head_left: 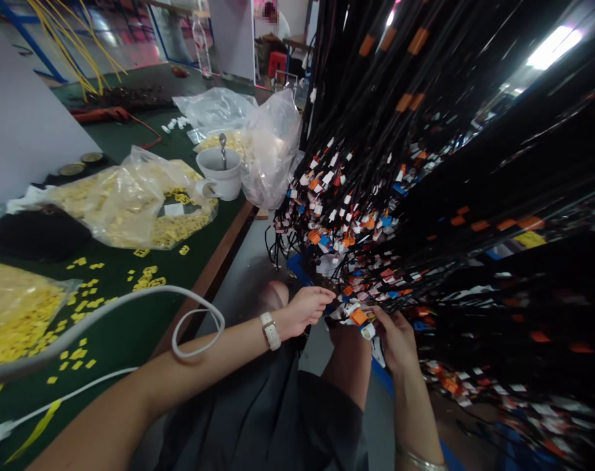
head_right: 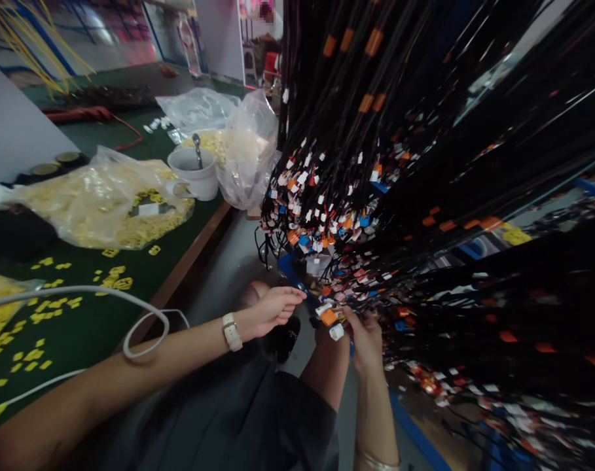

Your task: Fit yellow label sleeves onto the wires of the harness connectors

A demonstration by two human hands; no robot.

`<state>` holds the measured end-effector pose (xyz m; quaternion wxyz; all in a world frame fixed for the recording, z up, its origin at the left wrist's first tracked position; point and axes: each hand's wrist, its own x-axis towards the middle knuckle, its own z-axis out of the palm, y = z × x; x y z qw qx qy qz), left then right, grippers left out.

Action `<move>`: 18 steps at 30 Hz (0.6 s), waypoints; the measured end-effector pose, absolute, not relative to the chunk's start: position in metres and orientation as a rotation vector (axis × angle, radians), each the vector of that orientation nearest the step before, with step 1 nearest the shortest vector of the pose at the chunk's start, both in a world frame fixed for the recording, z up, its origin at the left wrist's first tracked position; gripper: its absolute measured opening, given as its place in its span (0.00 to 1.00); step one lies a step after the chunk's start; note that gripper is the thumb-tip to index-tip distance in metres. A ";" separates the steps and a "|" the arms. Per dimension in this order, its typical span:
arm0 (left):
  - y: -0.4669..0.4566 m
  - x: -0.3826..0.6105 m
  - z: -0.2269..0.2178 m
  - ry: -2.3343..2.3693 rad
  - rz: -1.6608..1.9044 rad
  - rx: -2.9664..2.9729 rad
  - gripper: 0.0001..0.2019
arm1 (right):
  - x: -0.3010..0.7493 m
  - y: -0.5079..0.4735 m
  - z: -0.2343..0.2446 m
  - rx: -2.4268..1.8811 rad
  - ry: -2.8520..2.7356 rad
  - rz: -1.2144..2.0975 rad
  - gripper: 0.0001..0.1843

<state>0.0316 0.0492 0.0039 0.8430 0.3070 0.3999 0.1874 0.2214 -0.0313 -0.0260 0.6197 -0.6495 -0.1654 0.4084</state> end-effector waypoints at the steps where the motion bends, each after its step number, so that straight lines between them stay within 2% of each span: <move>1: 0.049 0.032 0.003 0.843 0.395 0.650 0.04 | 0.221 -0.030 -0.024 -1.482 -0.323 0.966 0.19; 10: 0.064 0.026 0.022 0.784 0.460 0.626 0.03 | 0.223 -0.032 -0.013 -1.547 -0.217 1.022 0.23; 17: 0.095 -0.028 0.060 0.755 0.671 0.693 0.05 | 0.225 -0.036 -0.030 -1.531 -0.191 0.823 0.19; 18: 0.097 -0.041 0.065 0.790 0.682 0.762 0.06 | 0.225 -0.036 -0.032 -1.525 -0.202 0.810 0.21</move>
